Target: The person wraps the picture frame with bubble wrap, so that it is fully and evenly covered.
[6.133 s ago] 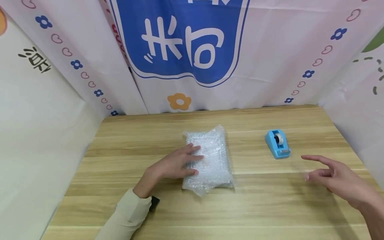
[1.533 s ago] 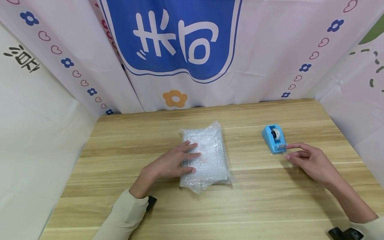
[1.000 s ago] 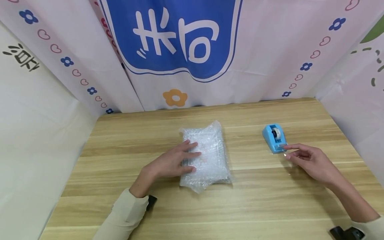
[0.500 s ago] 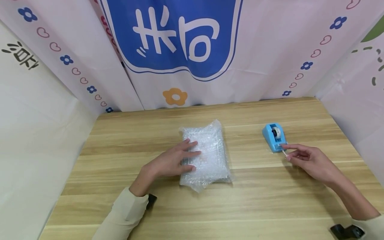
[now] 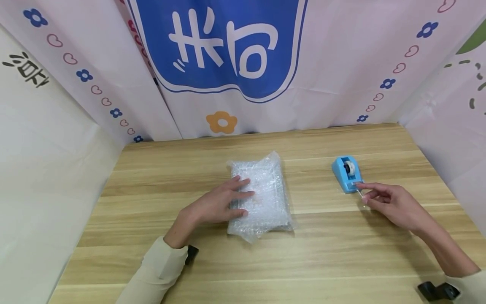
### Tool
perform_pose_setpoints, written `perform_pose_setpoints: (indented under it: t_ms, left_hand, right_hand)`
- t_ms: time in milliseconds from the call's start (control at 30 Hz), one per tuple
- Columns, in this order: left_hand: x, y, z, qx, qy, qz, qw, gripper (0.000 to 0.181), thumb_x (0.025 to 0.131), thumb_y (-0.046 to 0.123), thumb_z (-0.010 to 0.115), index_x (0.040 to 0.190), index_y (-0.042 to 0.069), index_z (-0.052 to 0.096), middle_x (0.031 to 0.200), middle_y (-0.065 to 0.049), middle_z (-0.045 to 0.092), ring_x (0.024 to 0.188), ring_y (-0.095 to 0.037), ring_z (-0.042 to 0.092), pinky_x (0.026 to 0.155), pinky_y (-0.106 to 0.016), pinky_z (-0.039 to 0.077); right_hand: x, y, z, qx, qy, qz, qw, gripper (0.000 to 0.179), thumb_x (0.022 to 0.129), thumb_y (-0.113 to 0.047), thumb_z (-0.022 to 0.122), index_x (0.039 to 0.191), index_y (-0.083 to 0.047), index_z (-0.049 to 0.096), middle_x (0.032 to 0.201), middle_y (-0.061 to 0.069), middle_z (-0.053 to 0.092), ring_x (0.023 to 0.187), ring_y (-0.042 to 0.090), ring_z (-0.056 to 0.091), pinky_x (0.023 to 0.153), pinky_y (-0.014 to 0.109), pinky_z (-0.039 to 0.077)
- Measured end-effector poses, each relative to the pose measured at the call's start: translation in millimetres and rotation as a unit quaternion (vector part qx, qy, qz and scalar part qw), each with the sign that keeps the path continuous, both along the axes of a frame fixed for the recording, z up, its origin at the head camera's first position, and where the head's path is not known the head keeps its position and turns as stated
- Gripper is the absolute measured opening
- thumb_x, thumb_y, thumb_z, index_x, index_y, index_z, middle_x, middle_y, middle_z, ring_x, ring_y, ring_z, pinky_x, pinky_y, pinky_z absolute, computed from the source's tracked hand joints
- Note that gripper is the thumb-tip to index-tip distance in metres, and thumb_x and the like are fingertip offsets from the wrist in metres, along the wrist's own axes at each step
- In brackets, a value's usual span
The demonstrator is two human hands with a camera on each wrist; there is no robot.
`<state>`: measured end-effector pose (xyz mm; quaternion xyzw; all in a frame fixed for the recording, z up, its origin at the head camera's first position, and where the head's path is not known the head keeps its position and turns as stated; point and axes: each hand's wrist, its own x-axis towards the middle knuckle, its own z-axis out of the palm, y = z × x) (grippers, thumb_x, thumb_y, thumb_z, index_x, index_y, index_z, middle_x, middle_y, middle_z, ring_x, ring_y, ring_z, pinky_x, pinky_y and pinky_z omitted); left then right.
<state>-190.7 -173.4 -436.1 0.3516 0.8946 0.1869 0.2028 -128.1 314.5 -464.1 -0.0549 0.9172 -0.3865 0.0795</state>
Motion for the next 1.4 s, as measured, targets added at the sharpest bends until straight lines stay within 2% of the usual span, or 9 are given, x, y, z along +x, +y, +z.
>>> perform_pose_setpoints:
  t_ms: [233,300,500,633,800,933,1167,1400]
  left_hand:
    - [0.9,0.1,-0.1,-0.004,-0.002,0.001,1.0000,0.059,0.104,0.033,0.072,0.158,0.017,0.055,0.177,-0.009,0.030,0.168,-0.039,0.013,0.133,-0.059,0.025]
    - [1.0,0.2,-0.4,-0.005,-0.004,0.002,1.0000,0.059,0.104,0.034,0.072,0.158,0.018,0.055,0.178,-0.009,0.030,0.169,-0.038,0.013,0.134,-0.059,0.024]
    - [0.4,-0.8,-0.5,-0.004,-0.006,-0.002,1.0000,0.060,0.104,0.034,0.072,0.159,0.017,0.054,0.178,-0.009,0.029,0.169,-0.038,0.012,0.134,-0.058,0.025]
    - [-0.5,-1.0,0.4,0.001,-0.004,-0.004,1.0000,0.059,0.104,0.033,0.072,0.159,0.018,0.054,0.178,-0.009,0.030,0.169,-0.038,0.012,0.134,-0.058,0.025]
    - [-0.3,-1.0,0.0,0.004,0.002,-0.011,0.9999,0.058,0.105,0.033,0.072,0.158,0.017,0.055,0.177,-0.011,0.031,0.168,-0.041,0.015,0.133,-0.060,0.026]
    - [-0.1,-1.2,1.2,0.004,0.003,-0.006,1.0000,0.058,0.105,0.032,0.072,0.158,0.016,0.055,0.177,-0.011,0.031,0.168,-0.041,0.014,0.133,-0.060,0.026]
    - [-0.3,-0.4,0.3,0.005,0.004,-0.006,1.0000,0.058,0.105,0.033,0.072,0.158,0.016,0.056,0.177,-0.011,0.031,0.168,-0.041,0.015,0.133,-0.060,0.025]
    - [-0.7,0.1,-0.9,0.004,-0.001,-0.001,1.0000,0.059,0.104,0.033,0.073,0.158,0.017,0.055,0.178,-0.009,0.030,0.168,-0.038,0.013,0.134,-0.058,0.024]
  right_hand:
    - [-0.4,-0.5,-1.7,0.008,0.007,-0.003,0.9999,0.042,0.107,-0.016,0.068,0.147,-0.004,0.065,0.108,0.015,0.075,0.069,0.005,0.050,0.053,0.026,0.041]
    - [0.1,-0.7,-4.1,0.011,0.011,0.003,0.9999,0.041,0.106,-0.015,0.069,0.145,-0.002,0.066,0.105,0.013,0.075,0.069,0.005,0.052,0.054,0.025,0.043]
    - [6.3,-0.6,-10.7,0.028,-0.009,0.027,0.9992,0.046,0.104,-0.015,0.073,0.144,0.005,0.063,0.099,0.005,0.073,0.077,0.001,0.061,0.066,0.021,0.054]
    - [8.9,0.5,-8.0,0.017,-0.003,0.020,0.9997,0.047,0.103,-0.015,0.074,0.146,0.000,0.063,0.100,0.005,0.074,0.077,0.003,0.063,0.065,0.022,0.054]
    - [10.2,-1.4,0.0,-0.004,0.031,0.020,0.9993,0.046,0.102,-0.011,0.075,0.146,-0.007,0.065,0.097,0.001,0.076,0.079,0.005,0.065,0.063,0.023,0.051]
    - [8.2,-7.0,8.3,-0.014,0.063,0.023,0.9977,0.044,0.101,-0.009,0.074,0.145,-0.008,0.066,0.097,0.002,0.077,0.082,0.003,0.067,0.064,0.022,0.052]
    - [5.3,-19.2,26.4,-0.020,0.052,0.012,0.9984,0.044,0.103,-0.015,0.075,0.144,-0.006,0.066,0.102,0.003,0.076,0.090,0.000,0.070,0.074,0.018,0.059]
    - [-1.4,-39.6,48.4,-0.066,0.037,0.040,0.9963,0.047,0.104,-0.010,0.071,0.150,-0.007,0.059,0.109,0.010,0.075,0.091,0.008,0.079,0.076,0.023,0.064]
